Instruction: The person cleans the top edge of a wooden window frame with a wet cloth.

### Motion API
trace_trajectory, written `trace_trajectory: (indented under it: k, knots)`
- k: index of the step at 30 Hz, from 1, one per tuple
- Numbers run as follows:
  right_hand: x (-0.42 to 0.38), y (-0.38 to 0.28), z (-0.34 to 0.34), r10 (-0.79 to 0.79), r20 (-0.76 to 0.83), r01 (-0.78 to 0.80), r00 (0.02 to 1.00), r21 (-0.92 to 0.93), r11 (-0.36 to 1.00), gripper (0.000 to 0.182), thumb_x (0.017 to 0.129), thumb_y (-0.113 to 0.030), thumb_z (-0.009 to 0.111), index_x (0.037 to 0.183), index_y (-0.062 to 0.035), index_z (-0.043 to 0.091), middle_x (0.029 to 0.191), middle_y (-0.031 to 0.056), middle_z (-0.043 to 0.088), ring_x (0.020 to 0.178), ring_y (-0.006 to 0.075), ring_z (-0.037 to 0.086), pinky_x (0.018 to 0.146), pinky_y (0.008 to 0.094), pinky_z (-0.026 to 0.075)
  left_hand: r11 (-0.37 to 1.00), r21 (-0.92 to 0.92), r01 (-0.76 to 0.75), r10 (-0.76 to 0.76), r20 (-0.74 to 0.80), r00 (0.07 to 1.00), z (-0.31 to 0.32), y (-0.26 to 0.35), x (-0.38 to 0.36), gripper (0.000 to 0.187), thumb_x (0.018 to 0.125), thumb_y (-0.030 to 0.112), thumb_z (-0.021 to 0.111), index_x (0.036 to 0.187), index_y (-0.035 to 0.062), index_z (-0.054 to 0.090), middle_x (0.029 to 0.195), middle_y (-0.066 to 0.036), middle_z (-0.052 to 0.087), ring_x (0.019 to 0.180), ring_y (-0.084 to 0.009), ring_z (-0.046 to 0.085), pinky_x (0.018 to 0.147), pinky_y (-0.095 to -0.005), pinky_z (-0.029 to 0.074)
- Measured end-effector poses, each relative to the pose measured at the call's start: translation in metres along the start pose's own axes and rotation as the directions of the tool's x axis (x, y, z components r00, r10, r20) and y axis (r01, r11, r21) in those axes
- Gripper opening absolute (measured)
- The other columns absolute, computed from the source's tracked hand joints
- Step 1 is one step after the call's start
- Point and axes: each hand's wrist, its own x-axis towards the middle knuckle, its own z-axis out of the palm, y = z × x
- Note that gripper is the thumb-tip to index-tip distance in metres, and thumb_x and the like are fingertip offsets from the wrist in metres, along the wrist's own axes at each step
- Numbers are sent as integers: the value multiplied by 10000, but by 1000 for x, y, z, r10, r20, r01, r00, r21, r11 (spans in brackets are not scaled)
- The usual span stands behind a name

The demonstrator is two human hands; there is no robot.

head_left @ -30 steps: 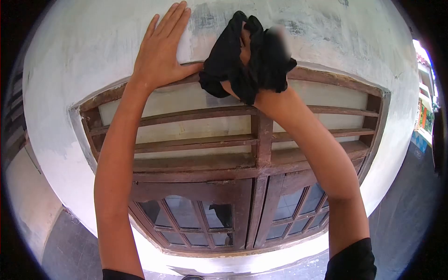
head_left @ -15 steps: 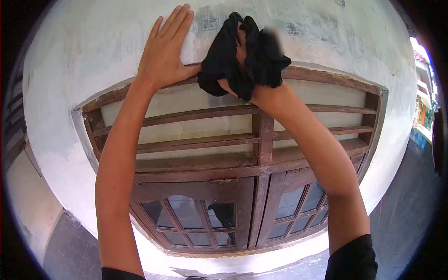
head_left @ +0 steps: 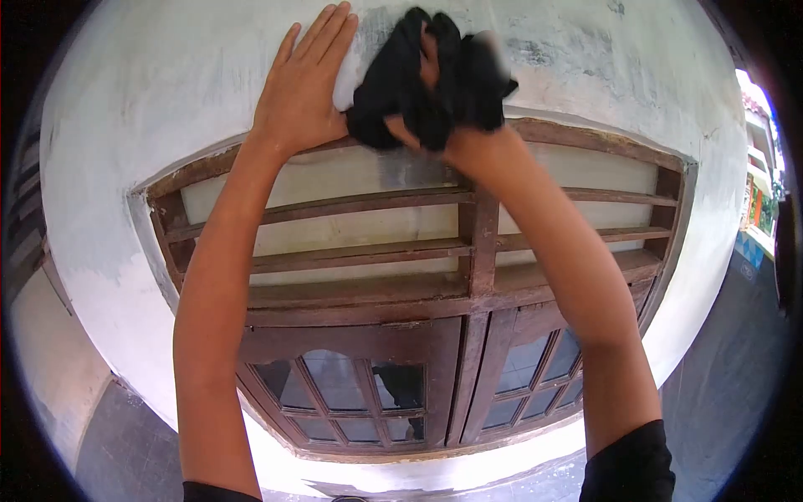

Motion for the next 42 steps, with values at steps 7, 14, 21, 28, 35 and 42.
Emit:
trace_trajectory:
  k: [7,14,21,28,35,42]
  knots:
    - [13,30,6,-360,-126,346,924,-121,930,504,803,-292,795,1224,-50,662,1356,190,592,1239,392,540,929,545,429,998,54,-29,30,-15,999,2,-2,-1,1222,708,537,827,1592,-58,228,1670,-249,239,1566,-371,213,1261,-540,180]
    - [2,-20,-6,51,99,-43,994,-83,996,701,789,-498,735,1333,-77,597,1426,194,534,1319,424,472,1052,643,281,996,86,-36,38,-29,999,4,-1,-3,1210,731,551,809,1596,-55,217,1673,-247,228,1568,-365,209,1266,-532,172]
    - [6,2,18,-103,5,103,995,63,993,787,799,-568,709,1416,-99,564,1487,180,505,1392,420,430,1113,698,209,997,12,-74,74,-35,997,2,-4,-3,1193,742,530,803,1590,-67,214,1678,-251,206,1579,-355,179,1274,-522,142]
    - [2,-32,-11,21,213,-18,977,-14,1000,858,809,-670,658,1481,-150,541,1528,182,477,1444,428,390,1175,758,110,997,82,-1,5,-50,999,5,-2,-2,1178,772,538,770,1590,-86,196,1681,-268,184,1581,-373,161,1272,-531,135]
    - [12,-13,7,-50,144,39,988,81,996,860,816,-673,649,1475,-131,542,1520,181,487,1436,419,404,1177,735,151,998,12,-58,59,-87,995,6,-5,-6,1099,814,479,736,1584,-96,203,1676,-281,184,1580,-392,153,1262,-580,117]
    - [13,-25,-2,-57,225,56,973,11,998,864,810,-634,671,1477,-104,528,1504,191,500,1412,425,437,1179,721,181,983,181,8,-2,-36,999,7,-3,-2,1056,799,422,741,1566,-104,241,1666,-285,211,1570,-404,184,1246,-622,125]
